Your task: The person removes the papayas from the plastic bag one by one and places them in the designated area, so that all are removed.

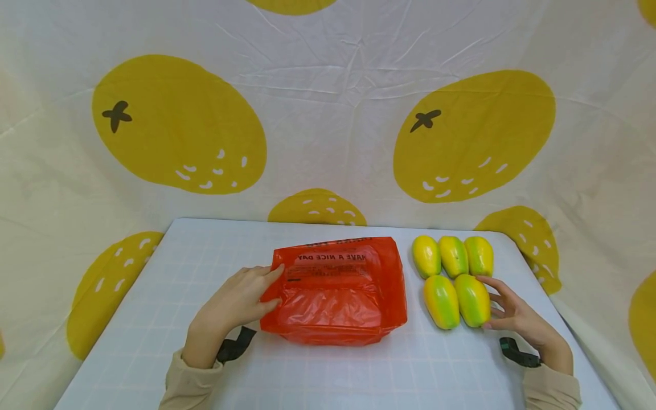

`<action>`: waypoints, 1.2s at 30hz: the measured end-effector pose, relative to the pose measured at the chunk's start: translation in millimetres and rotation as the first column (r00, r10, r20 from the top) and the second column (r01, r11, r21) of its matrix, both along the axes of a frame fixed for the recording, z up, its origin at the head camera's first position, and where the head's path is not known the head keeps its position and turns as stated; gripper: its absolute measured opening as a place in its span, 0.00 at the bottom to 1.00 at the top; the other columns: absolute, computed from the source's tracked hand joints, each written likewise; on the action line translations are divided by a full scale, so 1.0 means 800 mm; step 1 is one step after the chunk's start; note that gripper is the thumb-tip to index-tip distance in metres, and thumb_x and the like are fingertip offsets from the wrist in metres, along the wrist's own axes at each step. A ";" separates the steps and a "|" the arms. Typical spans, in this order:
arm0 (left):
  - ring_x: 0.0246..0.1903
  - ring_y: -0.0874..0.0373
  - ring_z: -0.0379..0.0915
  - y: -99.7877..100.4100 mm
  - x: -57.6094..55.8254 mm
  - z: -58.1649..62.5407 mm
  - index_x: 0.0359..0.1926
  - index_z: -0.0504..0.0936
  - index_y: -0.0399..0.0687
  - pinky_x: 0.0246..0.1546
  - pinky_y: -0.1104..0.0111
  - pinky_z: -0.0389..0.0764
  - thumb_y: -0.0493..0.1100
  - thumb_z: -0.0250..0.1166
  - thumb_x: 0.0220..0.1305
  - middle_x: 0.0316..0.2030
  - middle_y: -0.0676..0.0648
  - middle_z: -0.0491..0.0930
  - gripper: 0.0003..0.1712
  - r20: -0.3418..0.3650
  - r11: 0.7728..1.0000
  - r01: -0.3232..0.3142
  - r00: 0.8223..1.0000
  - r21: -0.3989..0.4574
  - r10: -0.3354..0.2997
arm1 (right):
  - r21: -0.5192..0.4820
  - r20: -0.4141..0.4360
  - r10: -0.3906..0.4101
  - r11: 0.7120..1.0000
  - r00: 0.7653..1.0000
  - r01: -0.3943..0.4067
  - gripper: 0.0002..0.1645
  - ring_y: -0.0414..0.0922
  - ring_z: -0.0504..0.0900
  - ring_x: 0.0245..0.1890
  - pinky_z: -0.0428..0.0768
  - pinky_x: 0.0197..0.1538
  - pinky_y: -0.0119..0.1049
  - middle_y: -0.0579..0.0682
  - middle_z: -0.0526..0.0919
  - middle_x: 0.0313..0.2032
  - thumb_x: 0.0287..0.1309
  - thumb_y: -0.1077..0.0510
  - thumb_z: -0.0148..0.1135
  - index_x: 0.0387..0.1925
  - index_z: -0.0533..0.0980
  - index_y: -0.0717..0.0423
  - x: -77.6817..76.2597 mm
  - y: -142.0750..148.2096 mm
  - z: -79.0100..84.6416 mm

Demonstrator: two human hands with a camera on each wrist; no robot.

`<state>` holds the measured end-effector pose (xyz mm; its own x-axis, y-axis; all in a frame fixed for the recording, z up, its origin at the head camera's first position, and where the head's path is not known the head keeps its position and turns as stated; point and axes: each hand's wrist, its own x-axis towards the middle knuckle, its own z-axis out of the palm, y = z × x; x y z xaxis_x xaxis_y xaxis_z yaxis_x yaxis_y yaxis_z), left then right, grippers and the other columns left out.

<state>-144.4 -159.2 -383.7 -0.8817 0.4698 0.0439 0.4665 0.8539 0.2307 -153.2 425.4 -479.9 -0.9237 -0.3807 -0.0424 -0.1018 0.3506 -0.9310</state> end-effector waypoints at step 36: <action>0.55 0.41 0.75 0.001 -0.002 0.000 0.65 0.74 0.35 0.58 0.46 0.73 0.48 0.72 0.59 0.57 0.36 0.78 0.37 0.019 1.000 -0.011 1.000 0.010 0.011 | 0.184 -0.374 -0.123 0.962 0.919 0.203 0.46 0.27 0.61 0.62 0.64 0.57 0.13 0.42 0.59 0.69 0.60 0.69 0.65 0.75 0.56 0.53 0.019 -0.040 0.081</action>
